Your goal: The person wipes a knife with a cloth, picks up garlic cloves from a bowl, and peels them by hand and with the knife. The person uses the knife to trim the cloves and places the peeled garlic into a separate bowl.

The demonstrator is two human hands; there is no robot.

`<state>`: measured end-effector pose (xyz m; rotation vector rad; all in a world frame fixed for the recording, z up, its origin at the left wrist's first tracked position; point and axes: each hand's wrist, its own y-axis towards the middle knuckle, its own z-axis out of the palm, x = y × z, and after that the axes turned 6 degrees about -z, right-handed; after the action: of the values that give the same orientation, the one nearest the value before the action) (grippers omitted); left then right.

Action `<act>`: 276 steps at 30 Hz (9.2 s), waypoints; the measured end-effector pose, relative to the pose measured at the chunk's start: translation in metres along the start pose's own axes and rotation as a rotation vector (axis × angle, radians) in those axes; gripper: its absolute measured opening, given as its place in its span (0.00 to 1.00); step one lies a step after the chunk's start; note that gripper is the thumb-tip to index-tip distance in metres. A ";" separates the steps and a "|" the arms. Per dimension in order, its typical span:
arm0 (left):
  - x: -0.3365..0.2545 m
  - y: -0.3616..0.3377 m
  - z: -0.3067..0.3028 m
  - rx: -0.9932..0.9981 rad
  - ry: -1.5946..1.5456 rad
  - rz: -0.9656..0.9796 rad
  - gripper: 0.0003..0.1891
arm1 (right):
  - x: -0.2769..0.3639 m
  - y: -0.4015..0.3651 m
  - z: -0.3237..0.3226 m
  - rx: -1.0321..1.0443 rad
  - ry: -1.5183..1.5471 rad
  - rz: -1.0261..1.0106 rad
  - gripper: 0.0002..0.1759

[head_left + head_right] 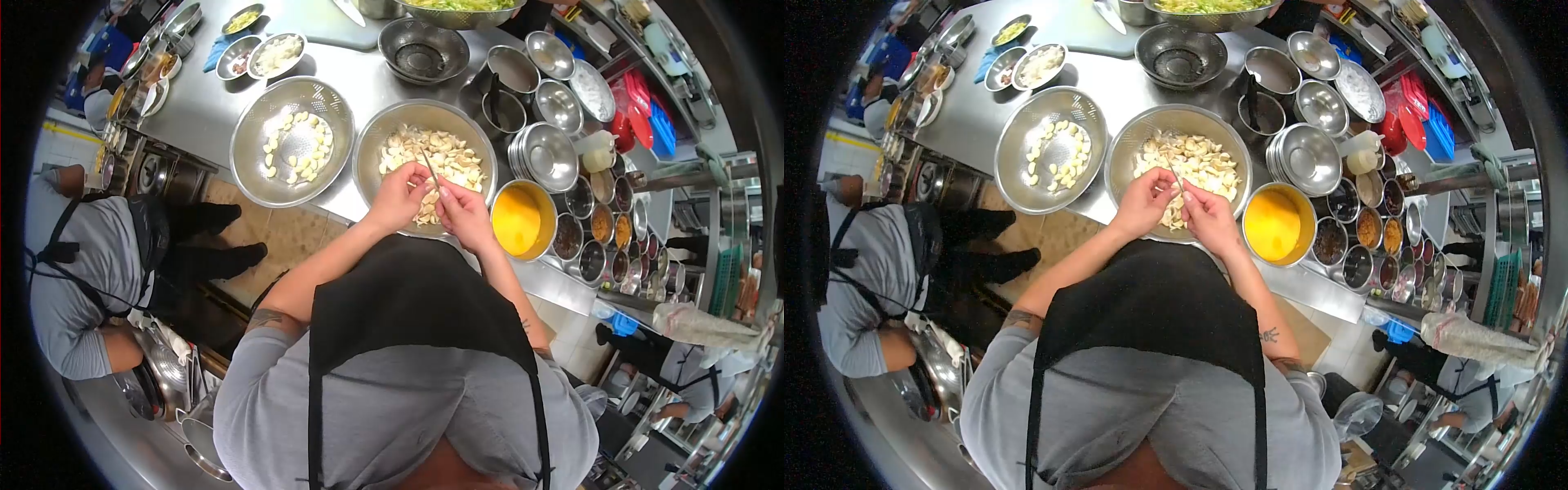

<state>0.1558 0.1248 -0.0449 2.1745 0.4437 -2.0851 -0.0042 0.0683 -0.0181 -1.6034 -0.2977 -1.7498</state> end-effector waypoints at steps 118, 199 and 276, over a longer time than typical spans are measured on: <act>0.167 -0.638 0.113 -2.277 -1.293 0.410 0.03 | -0.090 -0.207 0.111 1.513 -0.861 -0.621 0.19; 0.017 -0.041 -0.025 -0.225 0.617 -0.020 0.12 | -0.063 0.051 -0.035 0.114 -0.862 -0.247 0.22; -0.012 -0.002 -0.010 0.092 -0.215 -0.189 0.14 | -0.015 0.003 -0.017 -0.062 -0.145 -0.417 0.18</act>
<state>0.1643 0.1277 -0.0317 1.9917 0.5610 -2.4530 -0.0160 0.0609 -0.0358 -1.8125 -0.6953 -1.9639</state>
